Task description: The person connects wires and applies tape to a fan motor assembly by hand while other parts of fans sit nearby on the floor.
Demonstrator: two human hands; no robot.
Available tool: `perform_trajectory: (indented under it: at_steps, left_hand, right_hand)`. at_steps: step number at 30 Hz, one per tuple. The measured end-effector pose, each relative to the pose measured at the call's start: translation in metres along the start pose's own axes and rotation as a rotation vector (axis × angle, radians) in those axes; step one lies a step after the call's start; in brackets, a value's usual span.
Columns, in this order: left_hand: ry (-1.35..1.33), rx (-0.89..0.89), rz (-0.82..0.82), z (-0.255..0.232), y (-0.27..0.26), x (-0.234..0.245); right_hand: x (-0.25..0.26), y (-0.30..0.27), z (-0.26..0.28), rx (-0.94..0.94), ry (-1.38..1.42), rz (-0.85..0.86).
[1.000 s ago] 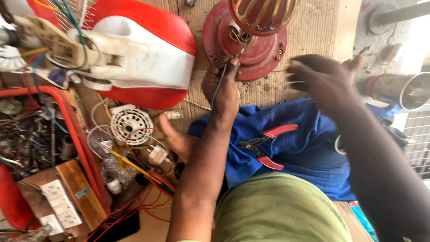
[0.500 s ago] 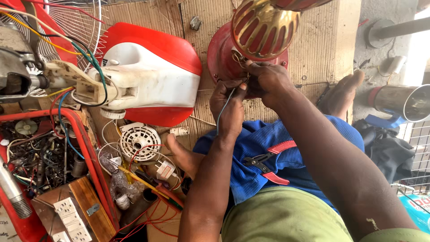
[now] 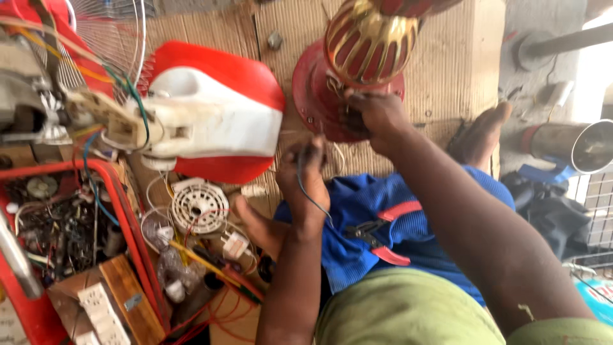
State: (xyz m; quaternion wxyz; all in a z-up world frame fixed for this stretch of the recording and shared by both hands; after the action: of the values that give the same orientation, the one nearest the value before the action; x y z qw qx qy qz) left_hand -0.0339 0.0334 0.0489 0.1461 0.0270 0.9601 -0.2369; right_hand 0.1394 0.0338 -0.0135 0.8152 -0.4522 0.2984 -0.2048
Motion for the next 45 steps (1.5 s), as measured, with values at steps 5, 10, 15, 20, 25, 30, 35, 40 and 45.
perform_trajectory:
  at_steps: [5,10,15,20,25,30,35,40,45]
  left_hand:
    - [-0.288,0.095,-0.093,0.019,0.022,0.02]
    - [-0.33,0.214,-0.229,0.028,0.032,0.027]
    - [-0.176,0.184,-0.181,0.022,0.033,0.021]
    - [-0.17,0.202,-0.115,0.019,0.04,0.017]
    - [-0.308,0.312,-0.073,0.024,0.05,0.023]
    - [-0.325,0.338,-0.18,0.04,0.052,0.036]
    - [-0.138,0.285,-0.299,0.061,0.051,0.044]
    - [-0.329,0.446,-0.153,0.068,0.067,0.012]
    - [-0.316,0.647,-0.078,0.068,0.074,-0.009]
  right_hand:
    - [0.0,-0.014,0.003,0.003,0.059,0.073]
    - [0.006,-0.028,-0.004,-0.049,0.145,0.08]
    - [0.01,-0.034,-0.008,-0.065,0.162,0.119]
    - [0.015,-0.038,-0.013,-0.061,0.208,0.101]
    - [0.029,-0.047,-0.011,0.06,0.193,0.087]
    - [0.06,-0.057,-0.014,0.205,-0.02,-0.376]
    - [0.063,-0.038,-0.044,-0.004,0.248,-0.238]
    - [0.051,-0.021,-0.06,-0.08,0.4,-0.077]
    - [0.053,-0.01,-0.054,-0.035,0.425,-0.112]
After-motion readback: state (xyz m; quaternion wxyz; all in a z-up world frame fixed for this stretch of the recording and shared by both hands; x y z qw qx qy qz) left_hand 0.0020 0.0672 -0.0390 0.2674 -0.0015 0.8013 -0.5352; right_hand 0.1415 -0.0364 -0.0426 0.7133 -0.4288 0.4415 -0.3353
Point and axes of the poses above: each hand's wrist, its own y-axis towards the middle knuckle, its own x-axis out of the back of the hand, z = x × y, the point moved 4 cm from there along y, towards the middle knuckle, and after that the axes turned 10 degrees about z, right-handed, at the moved point
